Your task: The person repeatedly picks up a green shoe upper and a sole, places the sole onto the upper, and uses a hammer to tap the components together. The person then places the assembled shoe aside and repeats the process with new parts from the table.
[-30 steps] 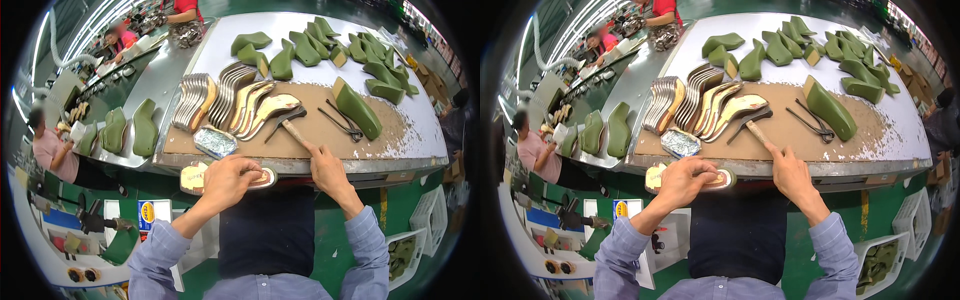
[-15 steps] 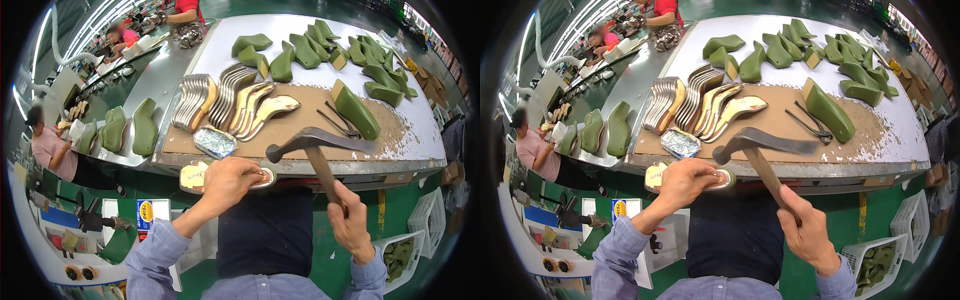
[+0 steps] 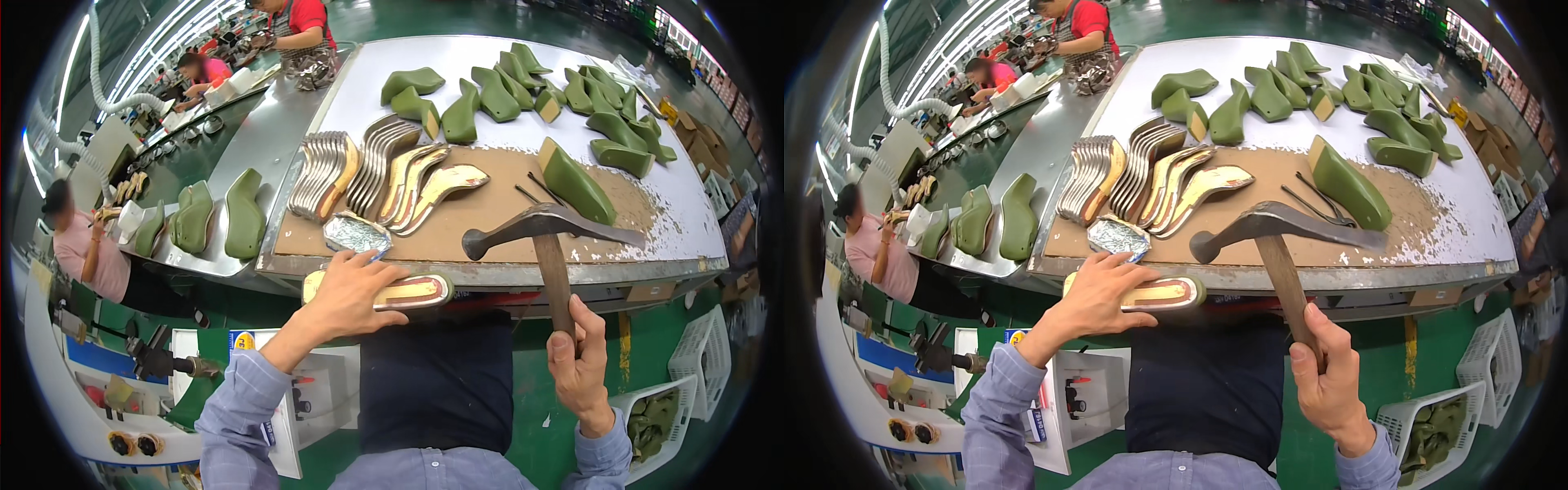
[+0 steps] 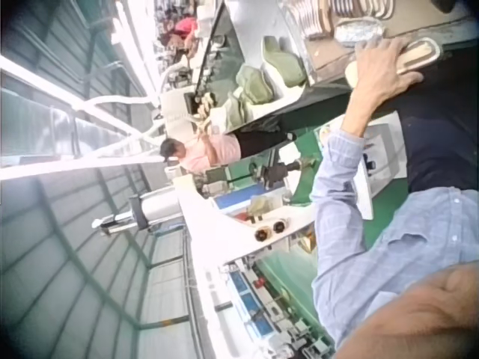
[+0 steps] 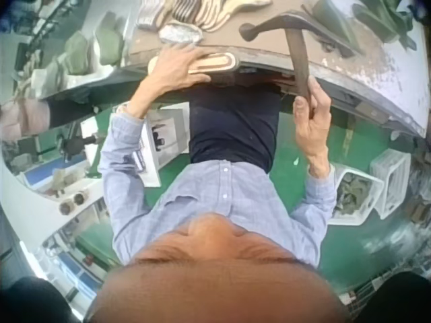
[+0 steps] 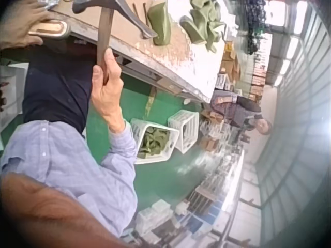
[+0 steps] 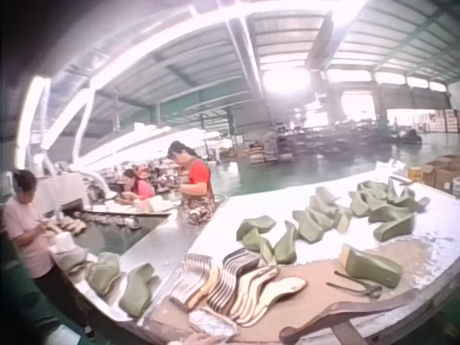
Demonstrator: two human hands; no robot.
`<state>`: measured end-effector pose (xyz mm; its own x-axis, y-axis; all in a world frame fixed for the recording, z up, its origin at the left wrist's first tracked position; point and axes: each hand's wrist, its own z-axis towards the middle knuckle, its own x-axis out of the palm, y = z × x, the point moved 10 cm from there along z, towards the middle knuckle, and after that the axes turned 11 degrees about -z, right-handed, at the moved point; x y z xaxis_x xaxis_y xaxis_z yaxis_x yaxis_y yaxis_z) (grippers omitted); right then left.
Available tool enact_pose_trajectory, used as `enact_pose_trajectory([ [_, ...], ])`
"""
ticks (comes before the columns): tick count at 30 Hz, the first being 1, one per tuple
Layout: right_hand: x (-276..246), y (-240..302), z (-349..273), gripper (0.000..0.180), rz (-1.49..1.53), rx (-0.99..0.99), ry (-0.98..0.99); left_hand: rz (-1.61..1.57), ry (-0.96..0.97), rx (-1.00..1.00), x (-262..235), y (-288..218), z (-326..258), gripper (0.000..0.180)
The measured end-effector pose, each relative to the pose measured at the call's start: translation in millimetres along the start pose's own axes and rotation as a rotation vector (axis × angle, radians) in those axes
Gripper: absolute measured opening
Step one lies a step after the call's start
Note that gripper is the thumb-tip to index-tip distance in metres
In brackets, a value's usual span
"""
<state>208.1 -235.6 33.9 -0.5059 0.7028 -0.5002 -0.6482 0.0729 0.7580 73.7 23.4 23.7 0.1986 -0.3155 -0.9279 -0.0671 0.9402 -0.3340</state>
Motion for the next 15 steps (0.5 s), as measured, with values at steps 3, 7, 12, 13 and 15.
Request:
enact_pose_trajectory([
  [3,1.4,-14.0,-5.7,0.047,0.038,0.092,0.034,-0.04,0.058,-0.046,7.4,1.9,1.1,0.06],
  [7,7.7,-12.9,-7.6,0.045,0.006,0.102,0.055,-0.036,0.06,-0.075,8.8,0.9,1.9,0.058],
  [12,16.0,14.2,7.1,0.044,-0.119,-0.065,0.11,-0.027,0.044,-0.07,9.6,-3.0,4.3,0.056],
  [13,14.0,20.2,12.2,0.044,-0.158,-0.088,0.116,-0.026,0.044,-0.075,10.6,-2.1,3.1,0.056],
  [15,5.6,39.3,20.4,0.045,-0.241,-0.133,0.132,-0.03,0.04,-0.078,11.0,-0.8,0.7,0.056],
])
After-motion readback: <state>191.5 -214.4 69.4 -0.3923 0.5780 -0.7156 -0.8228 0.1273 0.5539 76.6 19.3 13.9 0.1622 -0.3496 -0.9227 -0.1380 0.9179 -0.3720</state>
